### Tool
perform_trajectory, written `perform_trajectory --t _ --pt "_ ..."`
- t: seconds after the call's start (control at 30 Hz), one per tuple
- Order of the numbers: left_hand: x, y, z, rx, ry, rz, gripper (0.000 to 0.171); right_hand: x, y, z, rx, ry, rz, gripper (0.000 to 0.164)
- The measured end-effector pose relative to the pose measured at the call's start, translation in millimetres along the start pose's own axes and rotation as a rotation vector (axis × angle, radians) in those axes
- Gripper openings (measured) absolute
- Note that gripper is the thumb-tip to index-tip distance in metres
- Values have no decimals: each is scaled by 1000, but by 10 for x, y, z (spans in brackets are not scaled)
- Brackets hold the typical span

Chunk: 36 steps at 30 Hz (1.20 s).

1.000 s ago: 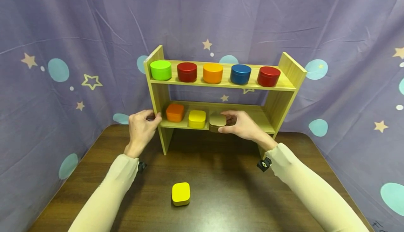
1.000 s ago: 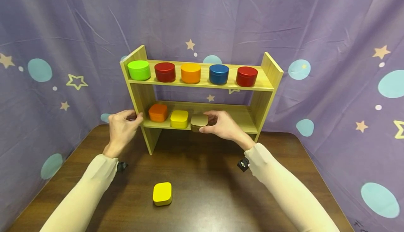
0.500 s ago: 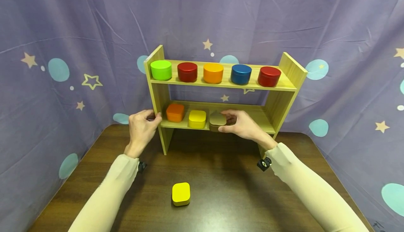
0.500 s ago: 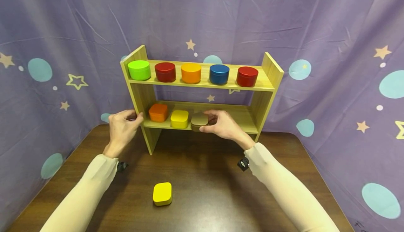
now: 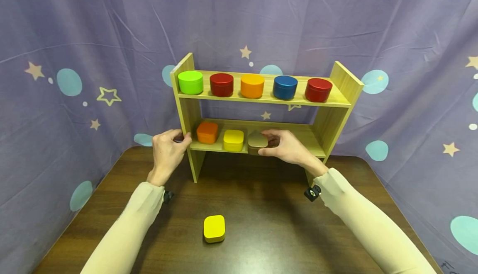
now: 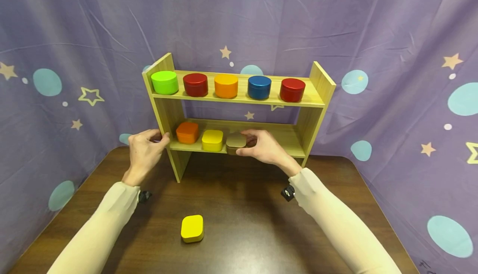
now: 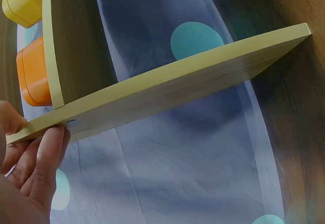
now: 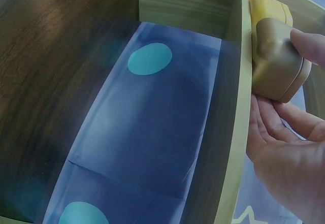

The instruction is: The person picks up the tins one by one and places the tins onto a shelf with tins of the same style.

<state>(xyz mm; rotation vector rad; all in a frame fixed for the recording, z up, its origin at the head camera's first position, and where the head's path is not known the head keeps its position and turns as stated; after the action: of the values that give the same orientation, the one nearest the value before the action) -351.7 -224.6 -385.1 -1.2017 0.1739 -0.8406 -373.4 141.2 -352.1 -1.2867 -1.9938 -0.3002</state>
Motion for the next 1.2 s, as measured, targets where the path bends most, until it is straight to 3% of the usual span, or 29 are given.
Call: perform_trajectory --t 0.77,1.2 --pt "-6 -3 -6 -15 -11 -3 19 6 20 34 1 -5 9 72" --pt "-1 -6 4 -16 -2 -1 18 33 160 98 34 -68 50 69"
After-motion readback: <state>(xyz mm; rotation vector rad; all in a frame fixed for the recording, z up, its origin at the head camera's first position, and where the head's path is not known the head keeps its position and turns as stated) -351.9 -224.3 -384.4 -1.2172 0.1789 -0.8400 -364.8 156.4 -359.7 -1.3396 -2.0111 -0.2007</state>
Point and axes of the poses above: each hand's wrist, its own y-axis away from the middle knuckle, its own x-axis out of the back of the hand, z = x × y, the point moved 1 cm from there along -y, towards the middle knuckle
